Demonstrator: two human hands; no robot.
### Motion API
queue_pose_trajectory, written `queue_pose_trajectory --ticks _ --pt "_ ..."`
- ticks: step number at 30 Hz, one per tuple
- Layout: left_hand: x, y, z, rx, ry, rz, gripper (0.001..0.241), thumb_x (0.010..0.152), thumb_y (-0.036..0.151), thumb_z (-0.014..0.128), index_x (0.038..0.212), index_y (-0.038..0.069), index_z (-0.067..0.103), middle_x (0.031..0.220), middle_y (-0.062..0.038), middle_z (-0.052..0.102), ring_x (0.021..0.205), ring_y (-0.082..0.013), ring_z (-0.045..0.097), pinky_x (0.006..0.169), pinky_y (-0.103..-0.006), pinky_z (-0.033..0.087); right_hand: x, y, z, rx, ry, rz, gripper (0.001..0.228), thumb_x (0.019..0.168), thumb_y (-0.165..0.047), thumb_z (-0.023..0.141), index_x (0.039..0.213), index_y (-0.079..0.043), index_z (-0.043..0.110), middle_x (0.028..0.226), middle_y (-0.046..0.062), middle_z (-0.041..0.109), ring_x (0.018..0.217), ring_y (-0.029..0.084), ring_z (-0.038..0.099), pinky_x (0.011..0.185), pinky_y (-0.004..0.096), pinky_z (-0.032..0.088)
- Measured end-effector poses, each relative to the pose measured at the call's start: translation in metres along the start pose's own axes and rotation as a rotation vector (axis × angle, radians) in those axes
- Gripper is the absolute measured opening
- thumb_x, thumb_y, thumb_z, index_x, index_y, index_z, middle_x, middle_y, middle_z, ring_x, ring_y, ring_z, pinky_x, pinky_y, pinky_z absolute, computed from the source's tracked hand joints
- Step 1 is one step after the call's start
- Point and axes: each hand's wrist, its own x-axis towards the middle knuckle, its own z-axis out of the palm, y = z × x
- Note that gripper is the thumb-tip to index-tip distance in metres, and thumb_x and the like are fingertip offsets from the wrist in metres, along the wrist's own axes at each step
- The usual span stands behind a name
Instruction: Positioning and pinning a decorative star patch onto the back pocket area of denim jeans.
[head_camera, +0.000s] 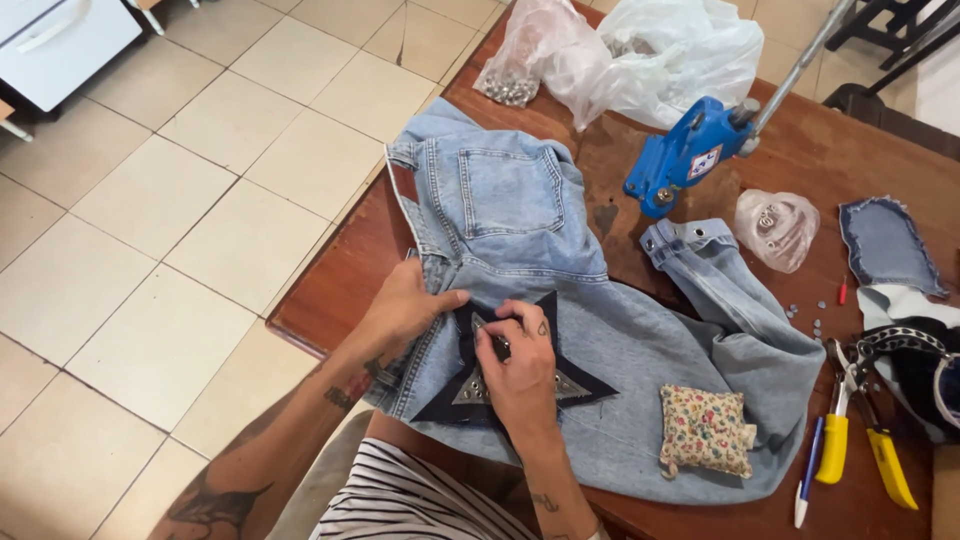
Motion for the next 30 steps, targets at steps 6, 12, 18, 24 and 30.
queue_pose_trajectory --ticks 6,12,18,24,30 --pt "-0.007 0.007 0.002 -0.09 -0.031 0.007 0.053 0.083 0.027 0.111 0.116 -0.002 0.081 0.106 -0.021 0.087 0.105 -0.0432 0.088 0.076 -0.053 0.067 0.0 0.002 -0.001 0.041 0.023 0.018 0.008 0.101 -0.009 0.091 0.097 -0.008 0.084 0.119 0.004 0.076 0.128 0.034 0.085 0.106 0.043 0.07" --pt "-0.004 -0.013 0.007 -0.236 -0.014 -0.065 0.062 0.081 0.02 0.112 0.114 -0.012 0.071 0.104 -0.024 0.074 0.105 -0.042 0.078 0.077 -0.0548 0.064 0.002 0.004 -0.003 0.078 0.047 0.025 0.008 0.103 -0.009 0.091 0.098 -0.008 0.085 0.117 0.003 0.078 0.128 0.033 0.087 0.105 0.042 0.071" --pt "-0.014 -0.009 0.0 -0.375 -0.039 -0.17 0.064 0.082 0.01 0.112 0.122 -0.014 0.068 0.109 -0.027 0.075 0.104 -0.0422 0.079 0.076 -0.054 0.069 0.002 -0.002 -0.007 0.146 0.052 0.022 0.009 0.11 -0.011 0.089 0.104 -0.004 0.088 0.115 0.007 0.079 0.127 0.038 0.089 0.104 0.048 0.071" --pt "-0.024 0.007 -0.002 -0.225 -0.047 -0.207 0.072 0.076 0.028 0.119 0.119 -0.008 0.073 0.12 -0.029 0.077 0.114 -0.0437 0.082 0.08 -0.0562 0.068 0.005 0.0 -0.005 0.156 0.102 0.023 0.014 0.11 -0.019 0.095 0.103 -0.007 0.091 0.11 0.003 0.081 0.121 0.036 0.092 0.1 0.044 0.072" --pt "0.02 -0.001 -0.013 -0.221 -0.025 -0.034 0.067 0.066 0.012 0.12 0.121 -0.006 0.086 0.112 -0.026 0.088 0.108 -0.0449 0.089 0.079 -0.0535 0.071 0.009 -0.012 -0.011 0.108 0.086 0.042 0.019 0.108 -0.024 0.095 0.124 -0.014 0.094 0.127 0.003 0.085 0.125 0.037 0.09 0.104 0.049 0.072"
